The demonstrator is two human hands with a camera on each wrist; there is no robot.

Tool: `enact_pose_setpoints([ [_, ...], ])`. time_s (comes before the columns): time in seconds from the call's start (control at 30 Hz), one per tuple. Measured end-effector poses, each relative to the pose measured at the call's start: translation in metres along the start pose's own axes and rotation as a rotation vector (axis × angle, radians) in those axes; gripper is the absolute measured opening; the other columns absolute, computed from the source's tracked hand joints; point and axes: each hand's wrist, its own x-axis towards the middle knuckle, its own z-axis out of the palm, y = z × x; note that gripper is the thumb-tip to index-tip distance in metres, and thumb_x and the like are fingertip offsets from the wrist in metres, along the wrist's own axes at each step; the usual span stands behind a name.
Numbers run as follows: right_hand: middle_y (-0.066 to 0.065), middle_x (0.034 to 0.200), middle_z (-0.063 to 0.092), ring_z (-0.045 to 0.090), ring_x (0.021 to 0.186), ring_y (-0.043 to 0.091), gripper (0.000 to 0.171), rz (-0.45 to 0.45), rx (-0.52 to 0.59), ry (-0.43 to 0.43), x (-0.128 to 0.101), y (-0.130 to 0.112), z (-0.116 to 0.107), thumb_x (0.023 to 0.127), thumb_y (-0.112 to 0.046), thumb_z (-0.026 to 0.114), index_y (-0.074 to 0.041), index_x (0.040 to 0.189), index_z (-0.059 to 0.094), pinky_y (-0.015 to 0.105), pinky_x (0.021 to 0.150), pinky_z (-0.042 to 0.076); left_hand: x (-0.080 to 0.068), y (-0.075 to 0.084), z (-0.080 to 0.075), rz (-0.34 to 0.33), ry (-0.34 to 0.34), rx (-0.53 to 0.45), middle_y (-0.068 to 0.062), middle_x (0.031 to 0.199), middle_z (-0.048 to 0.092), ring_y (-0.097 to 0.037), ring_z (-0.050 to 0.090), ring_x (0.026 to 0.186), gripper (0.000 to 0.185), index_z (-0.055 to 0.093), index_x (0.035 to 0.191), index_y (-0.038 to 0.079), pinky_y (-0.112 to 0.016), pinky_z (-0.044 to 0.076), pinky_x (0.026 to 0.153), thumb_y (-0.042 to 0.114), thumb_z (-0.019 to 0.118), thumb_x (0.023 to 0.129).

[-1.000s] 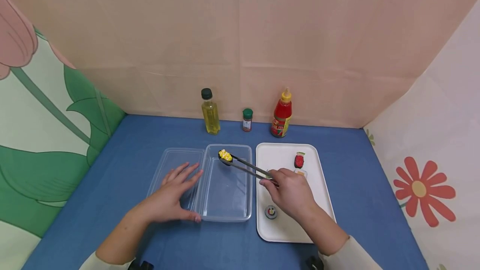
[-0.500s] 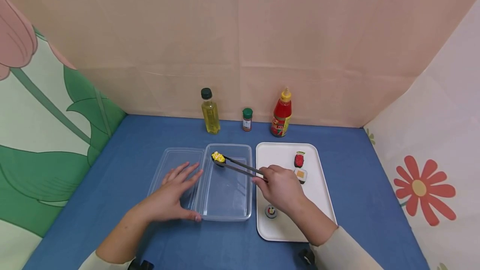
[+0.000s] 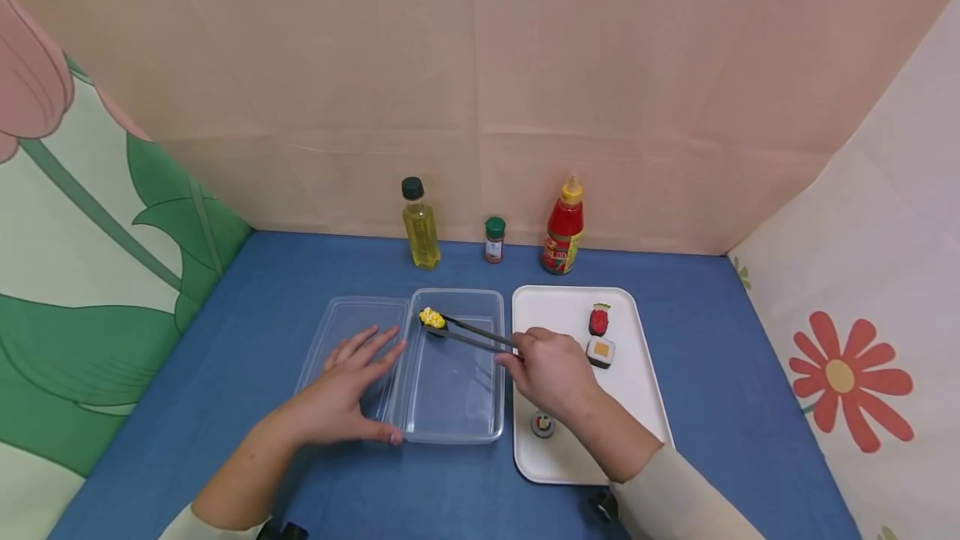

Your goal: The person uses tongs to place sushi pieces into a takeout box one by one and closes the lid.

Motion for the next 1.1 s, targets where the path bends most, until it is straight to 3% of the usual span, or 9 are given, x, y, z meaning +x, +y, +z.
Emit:
enact_pose_setpoints([
  [0.5, -0.003, 0.075, 0.069, 0.057, 0.062, 0.009, 0.026, 0.041, -0.041, -0.064, 0.008, -0.006, 0.001, 0.088, -0.034, 0.085, -0.010, 0.095, 0.079, 0.027, 0.059, 0.050, 0.000, 0.000, -0.001, 0.008, -0.006, -0.011, -0.004, 0.173, 0.019, -0.037, 0.007, 0.158, 0.124, 0.034, 0.164, 0.016, -0.077, 0.007, 0.116, 0.074, 0.085, 0.066],
  [0.7, 0.002, 0.087, 0.076, 0.068, 0.072, 0.015, 0.032, 0.095, -0.024, -0.087, 0.003, -0.006, 0.000, 0.088, -0.036, 0.085, -0.009, 0.105, 0.081, 0.031, 0.064, 0.055, 0.000, 0.000, 0.000, 0.010, -0.007, -0.024, -0.004, 0.173, 0.018, -0.038, 0.007, 0.158, 0.124, 0.034, 0.164, 0.016, -0.077, 0.006, 0.115, 0.073, 0.085, 0.067],
  [1.1, 0.005, 0.089, 0.077, 0.067, 0.069, 0.011, 0.038, 0.086, 0.026, 0.066, -0.017, 0.013, -0.012, 0.084, -0.035, 0.089, -0.007, 0.108, 0.080, 0.028, 0.061, 0.055, 0.001, 0.000, 0.000, 0.008, 0.000, -0.006, -0.005, 0.173, 0.019, -0.040, 0.009, 0.157, 0.126, 0.033, 0.164, 0.016, -0.076, 0.007, 0.116, 0.074, 0.086, 0.066],
])
